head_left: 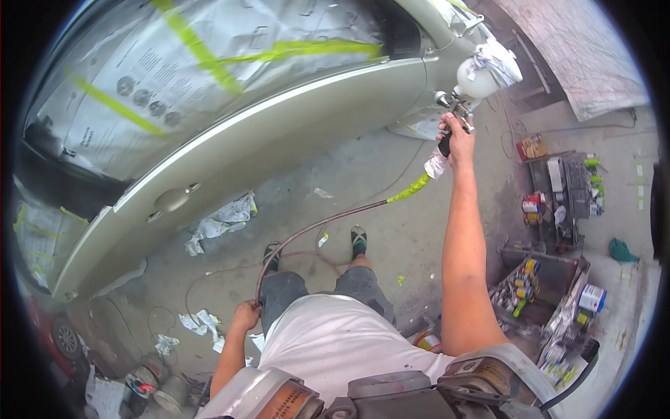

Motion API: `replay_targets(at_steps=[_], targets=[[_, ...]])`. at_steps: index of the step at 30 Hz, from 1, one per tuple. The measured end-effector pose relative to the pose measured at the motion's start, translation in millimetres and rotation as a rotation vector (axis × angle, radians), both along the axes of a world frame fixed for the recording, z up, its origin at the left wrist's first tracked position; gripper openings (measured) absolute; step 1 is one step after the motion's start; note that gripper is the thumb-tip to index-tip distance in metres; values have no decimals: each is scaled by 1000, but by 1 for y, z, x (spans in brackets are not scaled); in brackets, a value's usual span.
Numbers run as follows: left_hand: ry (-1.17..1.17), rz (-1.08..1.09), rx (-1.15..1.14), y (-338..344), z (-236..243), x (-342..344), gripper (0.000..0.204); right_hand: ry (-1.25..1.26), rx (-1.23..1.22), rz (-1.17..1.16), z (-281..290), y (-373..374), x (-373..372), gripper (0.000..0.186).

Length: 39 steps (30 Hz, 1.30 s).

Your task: The person spray paints the panels and doors of a car using a spray gun and adjusts the spray gun with their hands.

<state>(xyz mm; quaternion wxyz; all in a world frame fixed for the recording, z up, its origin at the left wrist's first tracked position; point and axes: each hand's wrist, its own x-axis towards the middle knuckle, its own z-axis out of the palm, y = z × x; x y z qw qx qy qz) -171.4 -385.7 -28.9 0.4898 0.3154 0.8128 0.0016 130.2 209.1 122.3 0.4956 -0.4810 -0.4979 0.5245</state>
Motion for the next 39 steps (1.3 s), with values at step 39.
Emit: replay_targets(at_steps=[39], targets=[[77, 856, -218, -284, -31, 205, 31, -313, 447, 1028, -100, -473, -292, 80]])
